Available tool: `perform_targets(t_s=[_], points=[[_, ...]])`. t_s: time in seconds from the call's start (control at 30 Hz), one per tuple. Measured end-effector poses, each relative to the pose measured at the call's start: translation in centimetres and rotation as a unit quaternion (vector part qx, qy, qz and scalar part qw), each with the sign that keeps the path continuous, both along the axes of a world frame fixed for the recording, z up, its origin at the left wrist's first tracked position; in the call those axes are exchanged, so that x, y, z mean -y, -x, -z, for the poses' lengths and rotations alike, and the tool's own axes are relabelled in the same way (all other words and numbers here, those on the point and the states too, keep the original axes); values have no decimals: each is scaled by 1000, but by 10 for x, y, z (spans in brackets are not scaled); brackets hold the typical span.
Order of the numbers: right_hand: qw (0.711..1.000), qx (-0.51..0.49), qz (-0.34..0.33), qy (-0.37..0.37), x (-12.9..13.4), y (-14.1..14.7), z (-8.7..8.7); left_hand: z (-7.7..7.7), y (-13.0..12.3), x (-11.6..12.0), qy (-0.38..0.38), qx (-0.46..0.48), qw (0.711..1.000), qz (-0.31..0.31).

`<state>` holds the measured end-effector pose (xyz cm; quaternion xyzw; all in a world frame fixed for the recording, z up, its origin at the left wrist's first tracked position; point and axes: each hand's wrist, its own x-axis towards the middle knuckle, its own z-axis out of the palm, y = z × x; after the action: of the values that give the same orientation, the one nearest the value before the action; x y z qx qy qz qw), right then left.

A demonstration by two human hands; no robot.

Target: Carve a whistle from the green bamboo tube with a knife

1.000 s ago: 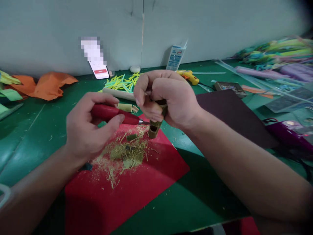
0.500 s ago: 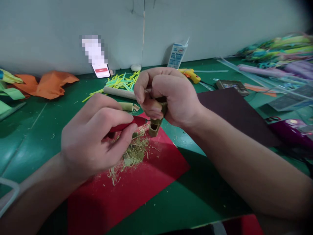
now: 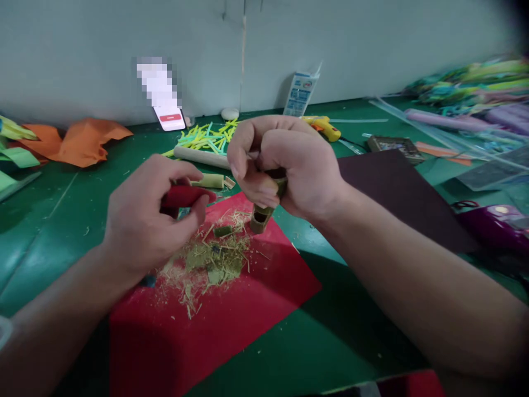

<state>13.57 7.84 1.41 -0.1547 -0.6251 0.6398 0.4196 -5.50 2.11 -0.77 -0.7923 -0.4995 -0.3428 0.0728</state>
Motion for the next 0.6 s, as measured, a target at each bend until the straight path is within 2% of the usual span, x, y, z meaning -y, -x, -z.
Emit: perform_targets(t_s=[0.13,0.27,0.33,0.4,0.5,0.6], points=[[1000,0,-14,-5,0,0,0,-6,4,-4,7,52,997,-57],[1000,-7,-8,0,0,0,0,-5,11,-11,43,157,986,-40],[1000,-12,-1,0,-1,0,0,-5,12,-13,103,236,965,-42],[1000,-18,0,4,-1,0,0,-6,11,-13,168,317,933,-40],[1000,-21,-6,12,-2,0,1,-7,7,-10,215,394,893,23],[1000,-12,10,15,-2,0,1,-8,2,-4,242,403,874,123]])
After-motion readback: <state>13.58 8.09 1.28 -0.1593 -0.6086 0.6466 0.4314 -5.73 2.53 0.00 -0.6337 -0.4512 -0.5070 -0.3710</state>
